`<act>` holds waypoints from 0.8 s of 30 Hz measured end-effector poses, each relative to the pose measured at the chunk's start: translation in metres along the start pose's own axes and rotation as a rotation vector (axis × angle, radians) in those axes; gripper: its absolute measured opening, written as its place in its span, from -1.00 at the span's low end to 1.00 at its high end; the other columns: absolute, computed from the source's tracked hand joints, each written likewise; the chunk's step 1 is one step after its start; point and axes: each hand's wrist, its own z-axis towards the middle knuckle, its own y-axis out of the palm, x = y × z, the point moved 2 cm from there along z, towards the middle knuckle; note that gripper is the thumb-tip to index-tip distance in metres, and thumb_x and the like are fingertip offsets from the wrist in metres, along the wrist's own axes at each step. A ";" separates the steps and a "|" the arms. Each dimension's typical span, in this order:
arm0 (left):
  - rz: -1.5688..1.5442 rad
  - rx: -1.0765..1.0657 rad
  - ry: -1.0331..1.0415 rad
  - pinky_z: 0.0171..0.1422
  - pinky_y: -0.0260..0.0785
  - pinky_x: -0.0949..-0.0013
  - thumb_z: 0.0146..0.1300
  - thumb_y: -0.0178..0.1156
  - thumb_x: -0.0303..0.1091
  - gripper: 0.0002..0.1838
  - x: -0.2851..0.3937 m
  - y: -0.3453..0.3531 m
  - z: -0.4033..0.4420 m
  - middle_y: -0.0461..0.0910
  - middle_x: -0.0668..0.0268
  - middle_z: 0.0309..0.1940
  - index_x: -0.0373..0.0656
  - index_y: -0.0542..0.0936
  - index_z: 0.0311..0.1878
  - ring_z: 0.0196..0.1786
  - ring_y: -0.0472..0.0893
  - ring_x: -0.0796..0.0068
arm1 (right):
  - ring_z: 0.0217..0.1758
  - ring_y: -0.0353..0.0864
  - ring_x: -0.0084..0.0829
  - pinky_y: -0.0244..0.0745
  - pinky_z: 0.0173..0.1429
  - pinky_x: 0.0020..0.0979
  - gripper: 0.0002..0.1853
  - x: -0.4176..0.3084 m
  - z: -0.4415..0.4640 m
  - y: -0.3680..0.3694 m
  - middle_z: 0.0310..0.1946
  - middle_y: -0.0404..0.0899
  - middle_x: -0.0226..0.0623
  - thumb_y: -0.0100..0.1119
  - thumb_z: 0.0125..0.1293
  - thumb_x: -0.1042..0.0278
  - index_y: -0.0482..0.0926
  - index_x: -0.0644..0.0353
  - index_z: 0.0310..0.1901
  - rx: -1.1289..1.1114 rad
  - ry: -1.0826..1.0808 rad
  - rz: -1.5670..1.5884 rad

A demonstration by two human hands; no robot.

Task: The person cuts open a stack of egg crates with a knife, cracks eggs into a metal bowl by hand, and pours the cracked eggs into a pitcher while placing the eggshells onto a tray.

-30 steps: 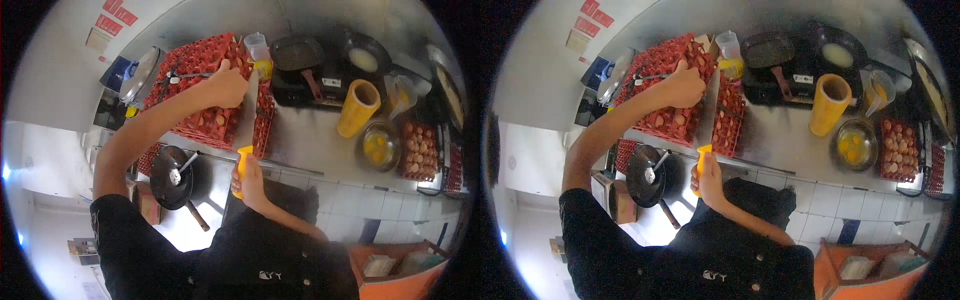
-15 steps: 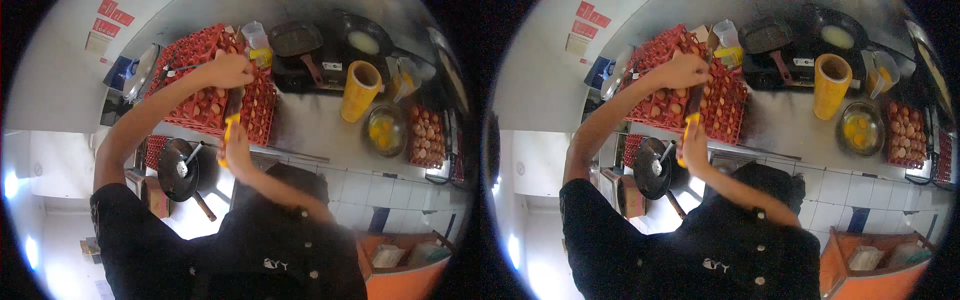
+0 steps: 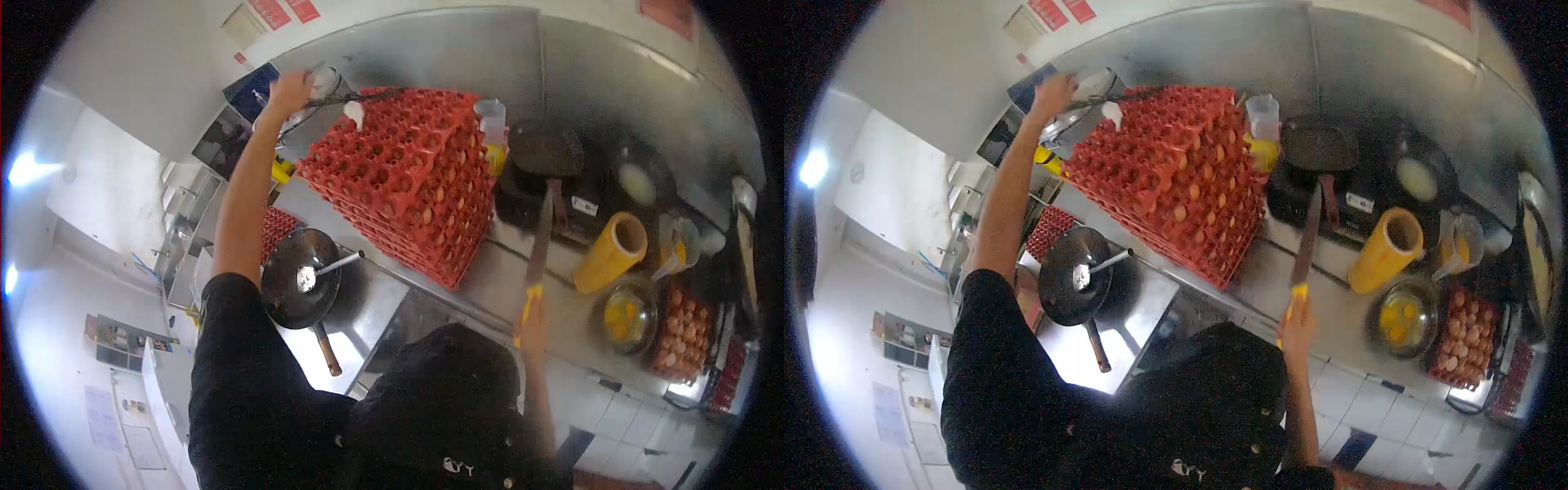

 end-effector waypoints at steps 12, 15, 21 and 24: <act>-0.536 -0.611 0.358 0.28 0.40 0.12 0.24 0.29 -0.06 -0.49 0.056 -0.003 -0.029 0.65 0.07 0.07 -0.15 0.61 0.17 0.15 0.61 0.12 | -0.20 0.63 0.14 0.48 -0.10 0.04 -0.58 0.078 -0.021 -0.062 -0.31 0.61 0.08 -0.04 0.52 -0.01 0.44 0.25 0.06 0.047 -0.121 -0.856; -0.543 -0.512 0.390 0.23 0.43 0.10 0.29 0.24 -0.17 -0.60 0.037 0.030 0.034 0.70 0.07 -0.06 -0.17 0.63 0.11 0.04 0.64 0.07 | -0.06 0.60 0.24 0.50 -0.02 0.07 -0.58 0.064 -0.024 -0.043 -0.15 0.62 0.16 0.00 0.49 0.05 0.43 0.26 0.13 0.108 -0.222 -1.019; -0.298 -0.296 0.169 0.44 0.27 0.11 0.31 0.19 -0.20 -0.46 -0.008 0.104 0.102 0.52 0.02 0.24 -0.20 0.47 0.32 0.32 0.48 0.03 | 0.03 0.59 0.21 0.50 0.03 0.11 -0.53 0.084 -0.008 -0.033 0.02 0.57 0.15 0.12 0.40 0.11 0.41 0.30 0.17 0.199 -0.361 -1.143; -0.381 -0.421 0.181 0.60 0.04 0.16 0.36 0.17 -0.07 -0.26 0.016 0.106 0.052 0.25 -0.02 0.47 -0.25 0.23 0.49 0.53 0.23 0.05 | 0.01 0.60 0.19 0.51 0.04 0.11 -0.52 0.108 0.006 -0.039 0.04 0.55 0.09 0.15 0.39 0.12 0.39 0.24 0.20 0.178 -0.235 -1.226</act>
